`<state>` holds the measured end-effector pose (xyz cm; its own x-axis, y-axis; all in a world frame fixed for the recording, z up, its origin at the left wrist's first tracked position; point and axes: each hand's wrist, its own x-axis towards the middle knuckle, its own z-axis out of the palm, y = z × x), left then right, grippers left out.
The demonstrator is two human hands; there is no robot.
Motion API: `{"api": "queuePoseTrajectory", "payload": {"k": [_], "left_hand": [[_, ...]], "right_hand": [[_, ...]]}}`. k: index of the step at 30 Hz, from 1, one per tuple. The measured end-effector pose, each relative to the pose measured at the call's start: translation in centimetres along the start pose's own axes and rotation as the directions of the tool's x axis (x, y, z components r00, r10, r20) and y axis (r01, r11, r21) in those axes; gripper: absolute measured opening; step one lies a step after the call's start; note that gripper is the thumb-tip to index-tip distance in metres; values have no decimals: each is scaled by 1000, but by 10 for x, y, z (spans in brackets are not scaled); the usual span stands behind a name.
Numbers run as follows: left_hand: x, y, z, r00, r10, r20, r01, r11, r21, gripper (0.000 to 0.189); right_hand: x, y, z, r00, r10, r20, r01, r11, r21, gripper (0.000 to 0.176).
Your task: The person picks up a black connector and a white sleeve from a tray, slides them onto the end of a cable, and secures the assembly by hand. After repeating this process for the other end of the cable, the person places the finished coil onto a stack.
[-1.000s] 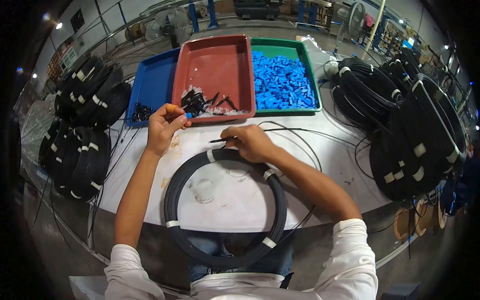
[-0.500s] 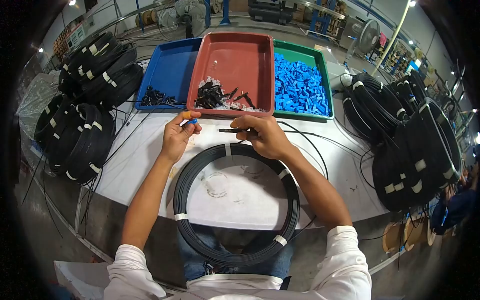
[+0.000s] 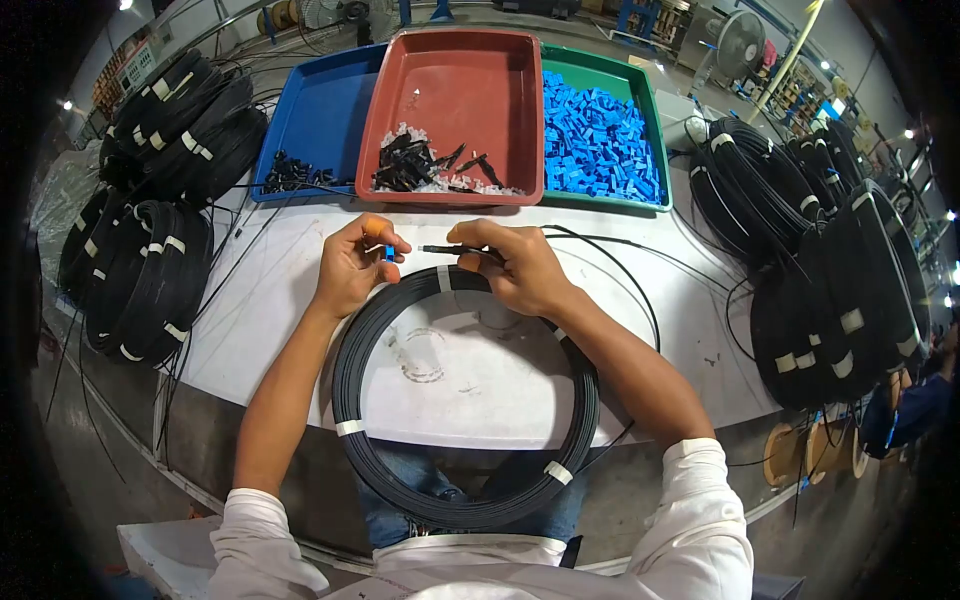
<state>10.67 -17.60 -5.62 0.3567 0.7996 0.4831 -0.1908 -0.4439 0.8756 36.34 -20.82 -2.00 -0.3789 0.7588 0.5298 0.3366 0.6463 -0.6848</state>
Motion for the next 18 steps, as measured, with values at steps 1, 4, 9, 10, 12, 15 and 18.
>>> {"api": "queuePoseTrajectory", "payload": {"k": [1,4,9,10,12,15,18], "left_hand": [[-1,0,2,1000,-2,0,2,1000,-4,40],[-1,2,6,998,-61,-5,61,998,28,40],[-3,5,12,997,1,-73,9,991,133,31],[-2,5,11,997,0,-71,9,991,132,31],[-3,6,8,990,-108,-87,122,977,176,28],[-2,17,12,966,-204,-159,237,945,226,25],[-1,27,18,938,-257,-234,291,949,122,23]], "right_hand": [[1,-3,-2,998,-16,56,20,998,-63,33],[2,-5,-1,993,-77,89,88,988,-127,31],[-1,2,-1,988,-105,115,122,982,-146,42],[-1,3,-1,989,-88,121,106,984,-147,42],[-2,2,-1,989,-68,128,86,985,-147,43],[-2,0,-3,985,-66,163,98,975,-197,43],[-2,0,-1,985,-84,154,115,972,-204,45]]}}
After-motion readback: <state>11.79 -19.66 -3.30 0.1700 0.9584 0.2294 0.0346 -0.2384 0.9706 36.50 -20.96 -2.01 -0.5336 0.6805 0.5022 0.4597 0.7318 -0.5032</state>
